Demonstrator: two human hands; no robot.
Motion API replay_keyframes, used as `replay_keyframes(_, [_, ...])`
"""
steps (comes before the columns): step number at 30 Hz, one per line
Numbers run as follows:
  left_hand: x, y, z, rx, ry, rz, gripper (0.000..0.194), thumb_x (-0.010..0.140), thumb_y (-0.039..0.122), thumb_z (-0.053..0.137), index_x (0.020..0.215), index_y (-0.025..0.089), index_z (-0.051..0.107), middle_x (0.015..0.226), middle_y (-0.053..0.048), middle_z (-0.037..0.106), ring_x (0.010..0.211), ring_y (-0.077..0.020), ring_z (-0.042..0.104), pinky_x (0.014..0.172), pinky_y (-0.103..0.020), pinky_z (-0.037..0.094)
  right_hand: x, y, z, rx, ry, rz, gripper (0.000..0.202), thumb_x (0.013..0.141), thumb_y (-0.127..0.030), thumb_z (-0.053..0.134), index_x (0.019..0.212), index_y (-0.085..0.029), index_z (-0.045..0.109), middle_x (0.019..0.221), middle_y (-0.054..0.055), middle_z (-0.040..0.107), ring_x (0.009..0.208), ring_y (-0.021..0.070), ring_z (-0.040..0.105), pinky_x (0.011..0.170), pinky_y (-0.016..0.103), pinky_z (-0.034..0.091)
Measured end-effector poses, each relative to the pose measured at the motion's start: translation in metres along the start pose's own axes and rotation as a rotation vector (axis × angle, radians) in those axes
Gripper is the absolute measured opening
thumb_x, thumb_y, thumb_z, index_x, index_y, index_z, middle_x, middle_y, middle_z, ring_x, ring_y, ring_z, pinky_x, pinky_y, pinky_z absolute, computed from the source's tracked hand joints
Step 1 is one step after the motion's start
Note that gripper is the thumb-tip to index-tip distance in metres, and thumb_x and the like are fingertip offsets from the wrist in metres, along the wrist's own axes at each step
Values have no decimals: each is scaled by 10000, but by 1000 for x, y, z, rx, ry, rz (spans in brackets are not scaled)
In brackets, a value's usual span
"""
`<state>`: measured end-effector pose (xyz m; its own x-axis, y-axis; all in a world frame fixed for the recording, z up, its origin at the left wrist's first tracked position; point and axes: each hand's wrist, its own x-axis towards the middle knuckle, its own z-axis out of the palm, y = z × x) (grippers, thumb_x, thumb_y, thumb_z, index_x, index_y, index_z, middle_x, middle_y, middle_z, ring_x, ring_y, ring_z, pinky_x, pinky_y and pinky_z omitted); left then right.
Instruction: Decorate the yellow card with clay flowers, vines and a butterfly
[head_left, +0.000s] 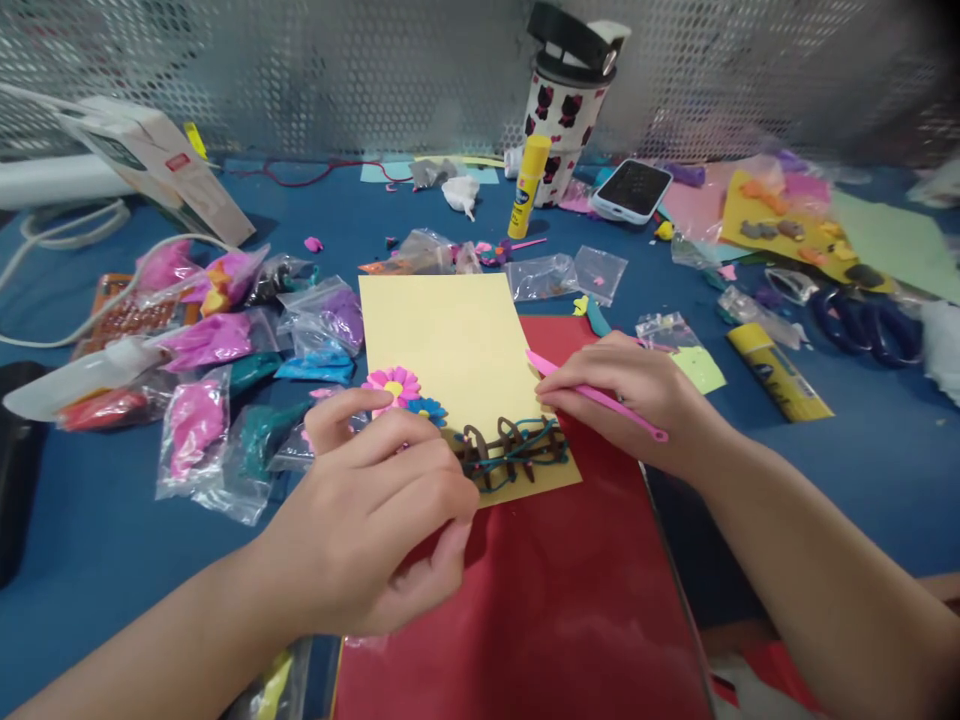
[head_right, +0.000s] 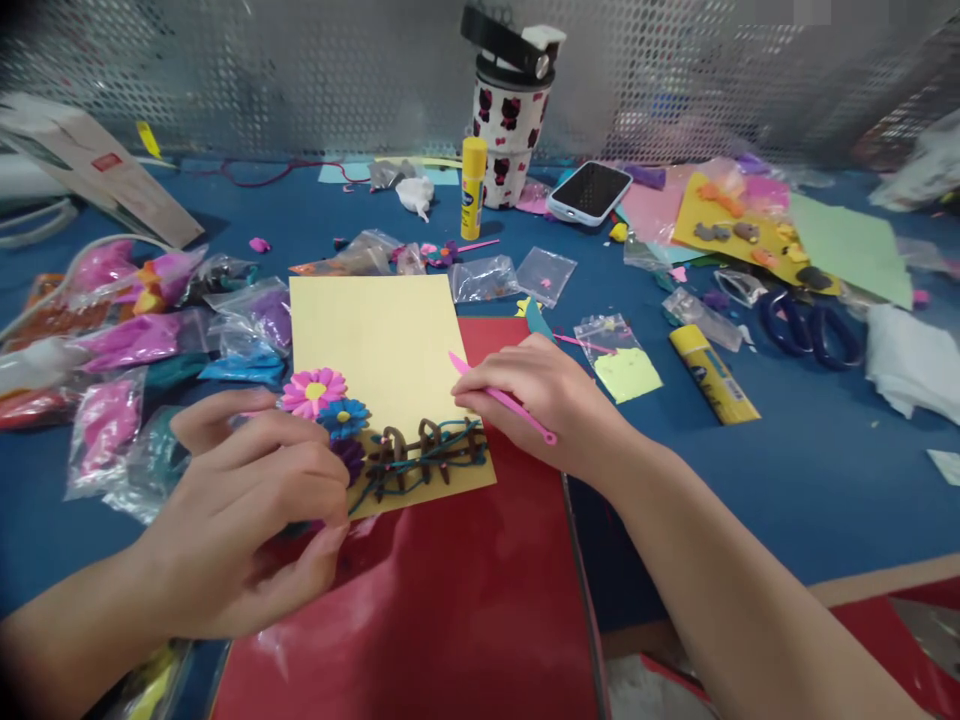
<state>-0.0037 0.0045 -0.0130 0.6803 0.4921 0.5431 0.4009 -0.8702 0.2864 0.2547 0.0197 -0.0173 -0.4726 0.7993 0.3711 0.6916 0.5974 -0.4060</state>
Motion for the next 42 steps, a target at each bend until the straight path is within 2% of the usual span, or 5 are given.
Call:
replay_keyframes(17, [0,-1,-1,15,7,9,130,786,112,537,759,239,534,643,61,648,693,-173,611,913,-448,306,0,20,-2,-145,162,124,98,858,-205,638,788,-228,703,953,34,688,885,185,640,748,312,467])
replay_keyframes(23, [0,-1,1,21,29,-26,116,790,140,533,753,250,525,630,64,640,691,-176,608,917,-446,303,-6,24,-10,-79,140,177,109,856,-265,645,802,-233,734,747,19,589,656,141,551,607,302,443])
replay_keyframes(30, [0,-1,0,30,18,-30,119,803,150,523,751,257,525,633,63,640,693,-182,609,915,-475,297,-5,25,-12,-76,212,208,106,848,-279,637,812,-244,730,1206,65,592,1149,267,561,971,469,447])
replay_keyframes(37, [-1,-1,0,24,16,-26,120,812,147,519,760,255,524,640,56,647,703,-184,602,895,-481,295,-3,13,-16,100,253,189,98,862,-273,642,793,-241,703,825,13,711,797,177,657,765,345,482])
replay_keyframes(42, [0,0,0,20,27,-30,127,813,137,522,748,246,527,639,60,645,695,-178,603,889,-469,310,-2,11,-10,-104,69,139,88,844,-288,682,764,-253,695,768,-26,743,701,146,655,745,339,384])
